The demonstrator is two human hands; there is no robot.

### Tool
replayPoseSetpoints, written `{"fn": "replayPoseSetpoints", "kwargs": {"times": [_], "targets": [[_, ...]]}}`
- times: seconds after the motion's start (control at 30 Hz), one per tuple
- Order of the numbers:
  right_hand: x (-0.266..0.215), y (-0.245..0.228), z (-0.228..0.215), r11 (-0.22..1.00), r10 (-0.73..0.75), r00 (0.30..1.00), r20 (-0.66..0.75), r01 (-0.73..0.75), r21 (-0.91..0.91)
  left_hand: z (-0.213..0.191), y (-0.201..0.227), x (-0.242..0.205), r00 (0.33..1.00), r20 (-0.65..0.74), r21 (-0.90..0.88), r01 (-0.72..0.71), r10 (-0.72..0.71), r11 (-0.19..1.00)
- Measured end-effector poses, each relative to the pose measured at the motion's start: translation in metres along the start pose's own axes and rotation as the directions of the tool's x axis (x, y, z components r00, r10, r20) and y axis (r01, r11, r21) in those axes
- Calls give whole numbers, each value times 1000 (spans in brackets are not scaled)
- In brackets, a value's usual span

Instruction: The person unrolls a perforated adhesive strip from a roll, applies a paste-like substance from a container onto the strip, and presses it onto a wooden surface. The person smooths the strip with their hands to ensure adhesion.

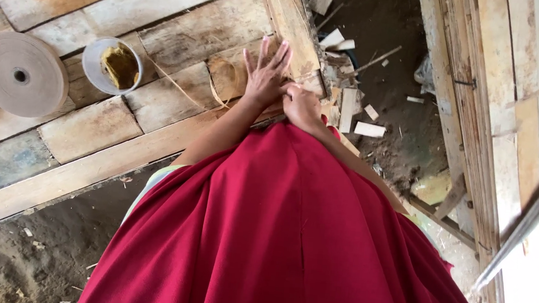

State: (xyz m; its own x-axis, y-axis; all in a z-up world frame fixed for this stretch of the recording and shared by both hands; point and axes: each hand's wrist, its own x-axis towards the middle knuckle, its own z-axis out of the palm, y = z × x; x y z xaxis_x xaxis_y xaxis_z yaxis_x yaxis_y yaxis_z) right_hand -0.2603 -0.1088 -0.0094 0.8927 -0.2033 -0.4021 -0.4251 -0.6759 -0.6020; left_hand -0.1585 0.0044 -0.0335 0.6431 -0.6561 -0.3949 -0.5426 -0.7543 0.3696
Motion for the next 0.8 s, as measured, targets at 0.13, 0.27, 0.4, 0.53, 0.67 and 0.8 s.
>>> {"fn": "replayPoseSetpoints", "kwargs": {"times": [0.13, 0.27, 0.4, 0.53, 0.67, 0.8], "targets": [[37, 67, -43, 997, -83, 996, -34, 83, 5, 2, -2, -2, 996, -85, 13, -18, 19, 1000], [37, 43, -163, 942, 246, 777, -579, -333, -46, -13, 6, -11, 1000, 21, 18, 11, -11, 1000], [50, 3, -135, 963, -39, 761, -648, -144, -227, -2, -1, -6, 1000, -18, 58, -3, 4, 998], [66, 3, -55, 977, -17, 952, -305, -50, -209, 2, -3, -4, 999, 10, 34, 49, -49, 998], [98, 33, -12, 908, -182, 930, -320, 34, -417, 12, -8, 1, 999, -28, 21, 32, -32, 999], [96, 38, -15, 875, -246, 944, -219, 119, -469, 17, -9, 4, 997, -71, 30, 20, -18, 999]]}}
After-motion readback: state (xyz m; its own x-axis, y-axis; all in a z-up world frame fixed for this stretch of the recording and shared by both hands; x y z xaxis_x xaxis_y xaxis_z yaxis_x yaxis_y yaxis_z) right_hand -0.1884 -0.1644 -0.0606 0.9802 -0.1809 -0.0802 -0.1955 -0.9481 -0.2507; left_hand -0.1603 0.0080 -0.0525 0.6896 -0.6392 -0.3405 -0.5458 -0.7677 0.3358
